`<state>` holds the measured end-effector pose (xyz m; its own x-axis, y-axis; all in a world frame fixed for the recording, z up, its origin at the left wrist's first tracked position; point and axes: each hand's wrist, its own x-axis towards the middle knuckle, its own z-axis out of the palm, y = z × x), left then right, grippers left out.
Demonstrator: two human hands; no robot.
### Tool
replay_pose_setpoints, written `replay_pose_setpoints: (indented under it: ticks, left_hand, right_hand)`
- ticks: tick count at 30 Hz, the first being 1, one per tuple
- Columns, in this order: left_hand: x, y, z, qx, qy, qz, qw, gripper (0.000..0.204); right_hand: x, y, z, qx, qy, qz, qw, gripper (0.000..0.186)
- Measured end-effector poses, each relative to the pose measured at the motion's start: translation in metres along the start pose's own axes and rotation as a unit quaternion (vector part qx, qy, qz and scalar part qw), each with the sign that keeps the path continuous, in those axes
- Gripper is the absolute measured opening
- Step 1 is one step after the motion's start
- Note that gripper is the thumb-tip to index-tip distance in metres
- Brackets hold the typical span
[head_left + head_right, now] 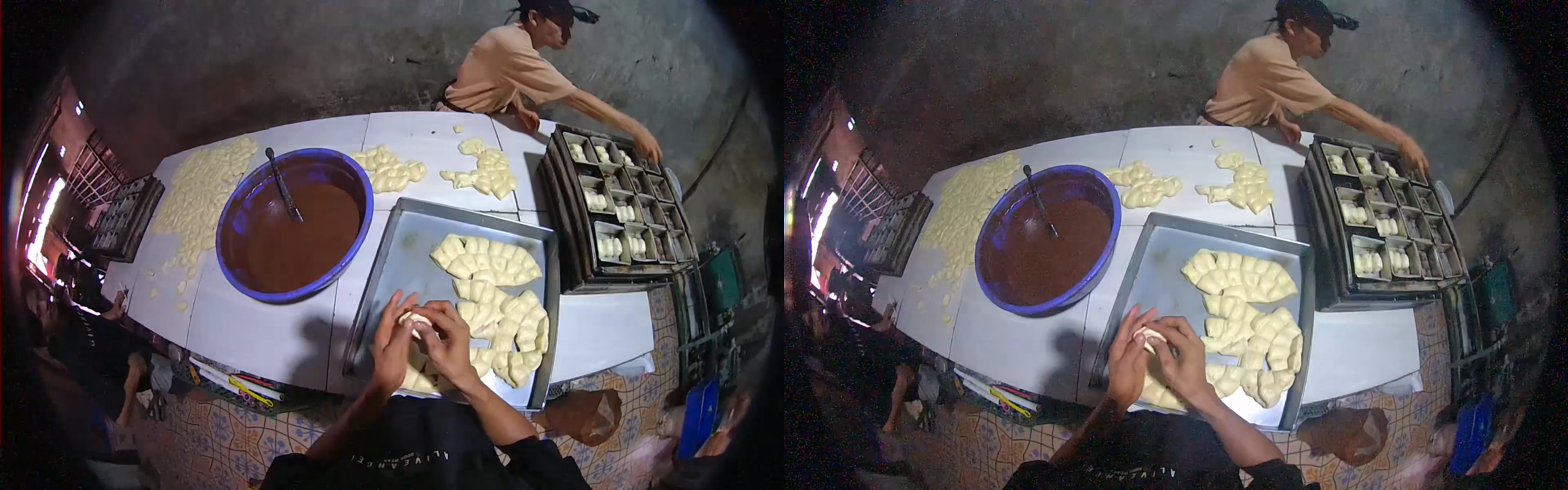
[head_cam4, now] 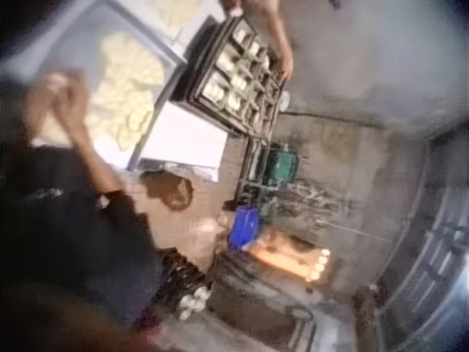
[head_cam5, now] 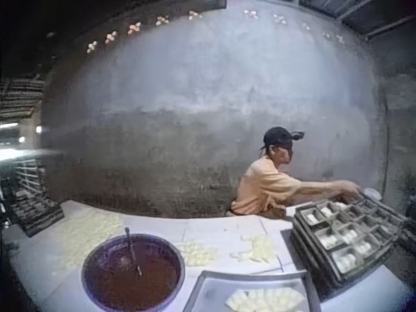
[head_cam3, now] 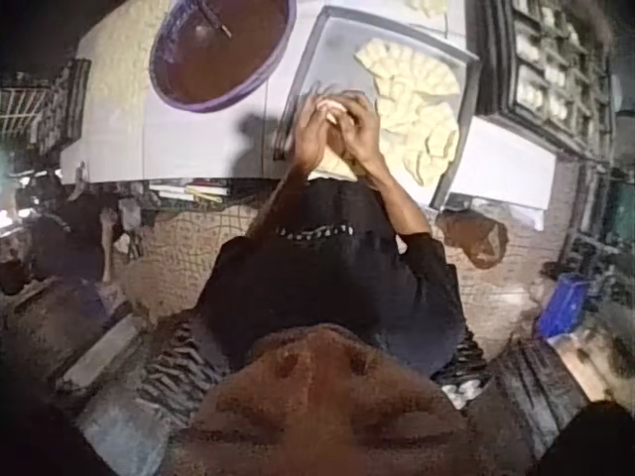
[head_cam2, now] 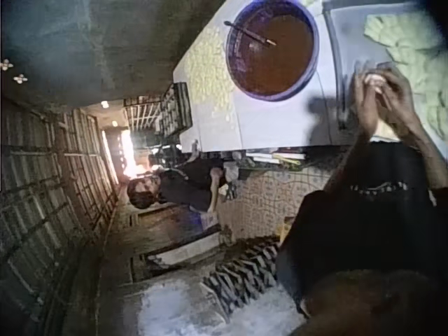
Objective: The person shapes dough into pieces, wraps the dough around a filling, and places the prepared dough onto metal trays.
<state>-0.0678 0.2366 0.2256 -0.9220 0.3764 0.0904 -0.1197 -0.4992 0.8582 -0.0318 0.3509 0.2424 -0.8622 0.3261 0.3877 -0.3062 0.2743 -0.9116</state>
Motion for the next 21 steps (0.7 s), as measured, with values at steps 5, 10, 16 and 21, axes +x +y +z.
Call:
replay_pose_setpoints:
  ticks: [5,10,16,21]
  left_hand:
    - [-0.008,0.005,-0.012,0.135,0.114,0.019,0.984,0.016]
    - [-0.015,0.003,-0.026,-0.036,0.006,-0.118,0.992,0.015]
    - [0.003,0.024,-0.033,-0.361,-0.192,-0.209,0.888,0.123]
    - [0.104,0.069,-0.086,0.142,0.04,-0.107,0.983,0.089]
  right_hand:
    - [0.008,0.008,-0.008,-0.036,-0.069,0.04,0.996,0.024]
    - [0.017,0.011,0.007,0.025,-0.122,-0.075,0.989,0.047]
    - [0.012,0.026,0.019,0.291,-0.177,0.102,0.935,0.106]
    - [0.009,0.053,0.011,0.241,-0.239,0.133,0.931,0.124]
